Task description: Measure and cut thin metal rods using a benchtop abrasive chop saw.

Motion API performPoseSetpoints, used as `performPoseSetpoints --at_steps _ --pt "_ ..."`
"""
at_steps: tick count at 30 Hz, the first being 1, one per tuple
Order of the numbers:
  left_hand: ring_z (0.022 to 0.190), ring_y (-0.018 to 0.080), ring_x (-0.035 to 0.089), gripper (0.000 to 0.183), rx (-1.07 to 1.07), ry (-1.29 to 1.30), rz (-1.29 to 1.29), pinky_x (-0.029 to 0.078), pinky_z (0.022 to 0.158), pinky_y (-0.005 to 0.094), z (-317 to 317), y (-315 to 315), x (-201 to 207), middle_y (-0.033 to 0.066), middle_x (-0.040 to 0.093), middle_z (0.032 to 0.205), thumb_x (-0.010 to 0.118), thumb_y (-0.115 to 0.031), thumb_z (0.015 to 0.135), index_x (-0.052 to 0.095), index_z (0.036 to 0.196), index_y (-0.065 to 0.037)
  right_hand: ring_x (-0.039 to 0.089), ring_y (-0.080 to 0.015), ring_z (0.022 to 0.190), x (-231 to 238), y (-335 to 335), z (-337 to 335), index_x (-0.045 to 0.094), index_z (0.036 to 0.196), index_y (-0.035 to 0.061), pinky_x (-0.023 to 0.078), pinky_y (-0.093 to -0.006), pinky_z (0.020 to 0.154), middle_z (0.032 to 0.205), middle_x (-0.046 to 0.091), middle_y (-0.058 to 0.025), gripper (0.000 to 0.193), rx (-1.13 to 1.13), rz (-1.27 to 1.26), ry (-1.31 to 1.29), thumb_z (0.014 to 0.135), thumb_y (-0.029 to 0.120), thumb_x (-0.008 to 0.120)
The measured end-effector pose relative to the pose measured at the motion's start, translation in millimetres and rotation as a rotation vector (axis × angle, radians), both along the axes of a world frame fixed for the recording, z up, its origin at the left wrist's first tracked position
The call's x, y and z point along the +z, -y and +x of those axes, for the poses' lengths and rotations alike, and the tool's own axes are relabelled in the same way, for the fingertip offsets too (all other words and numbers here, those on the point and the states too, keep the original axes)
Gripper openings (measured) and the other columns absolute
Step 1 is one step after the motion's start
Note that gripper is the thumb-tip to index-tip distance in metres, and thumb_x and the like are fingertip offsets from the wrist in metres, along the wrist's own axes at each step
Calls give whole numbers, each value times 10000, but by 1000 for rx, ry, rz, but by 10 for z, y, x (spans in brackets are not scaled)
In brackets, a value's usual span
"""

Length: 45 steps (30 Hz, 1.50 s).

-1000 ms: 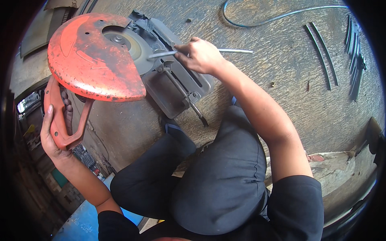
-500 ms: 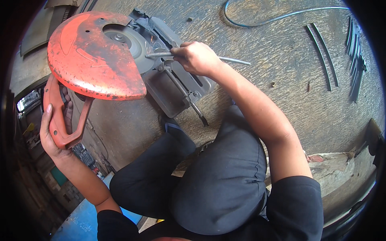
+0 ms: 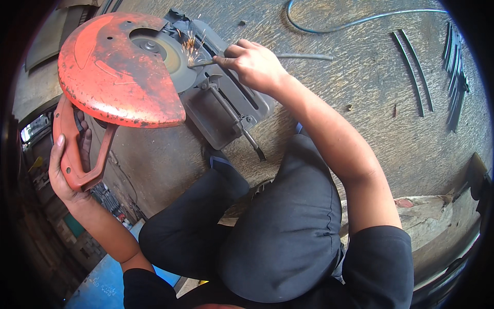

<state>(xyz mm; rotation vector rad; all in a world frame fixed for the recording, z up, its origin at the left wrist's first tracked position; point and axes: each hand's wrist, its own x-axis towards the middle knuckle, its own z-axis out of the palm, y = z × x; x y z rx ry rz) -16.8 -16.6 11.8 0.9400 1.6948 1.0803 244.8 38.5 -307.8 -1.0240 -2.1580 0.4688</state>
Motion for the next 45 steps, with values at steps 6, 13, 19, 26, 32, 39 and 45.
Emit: performPoseSetpoints --at_steps 6,13,19,26,32,39,45 --pt "1199 271 506 631 -17 -471 50 364 1041 437 216 -74 12 190 490 1328 595 -207 879 353 1391 72 575 -235 892 -36 14 145 686 1154 196 505 -344 803 959 636 -35 482 13 48 29 738 2 539" --pt "1252 353 473 471 -503 -1836 395 368 1043 409 738 183 -139 165 559 1277 609 -119 832 541 1295 -62 560 -273 846 -747 419 680 644 1211 178 513 -369 766 897 618 -58 533 -286 -397 272 732 -19 519" --pt "1046 342 618 424 -366 -1841 467 458 945 439 597 231 -209 128 676 995 513 21 727 641 1121 -71 616 -329 808 -1099 490 832 634 1222 172 520 -417 729 886 628 -102 415 -320 -391 244 844 61 506" --pt "1094 326 611 227 -510 -1716 588 480 902 433 468 277 -160 124 660 890 491 22 712 649 868 -25 640 -331 872 -1177 369 950 628 1222 195 531 -422 769 943 652 -101 398 -362 -405 311 838 120 555" --pt "1063 365 621 183 -588 -1727 611 486 888 442 365 348 -116 162 643 877 479 14 714 623 828 21 623 -336 1007 -1275 174 1587 646 1174 133 519 -432 836 1109 655 -102 350 -483 -335 270 857 280 625" --pt "1061 351 629 239 -440 -1660 568 505 854 401 321 213 -114 187 653 925 468 69 692 627 870 55 457 -303 1224 -1329 -607 2175 586 1205 147 368 -458 1006 1253 555 -80 413 -448 -131 681 872 389 607" --pt "1010 252 641 287 -389 -1502 609 525 775 309 168 142 -102 226 646 1051 441 127 727 628 941 87 517 -300 1114 -1396 -855 2350 559 1156 94 407 -433 945 1092 591 -113 381 -162 -149 856 903 380 566"
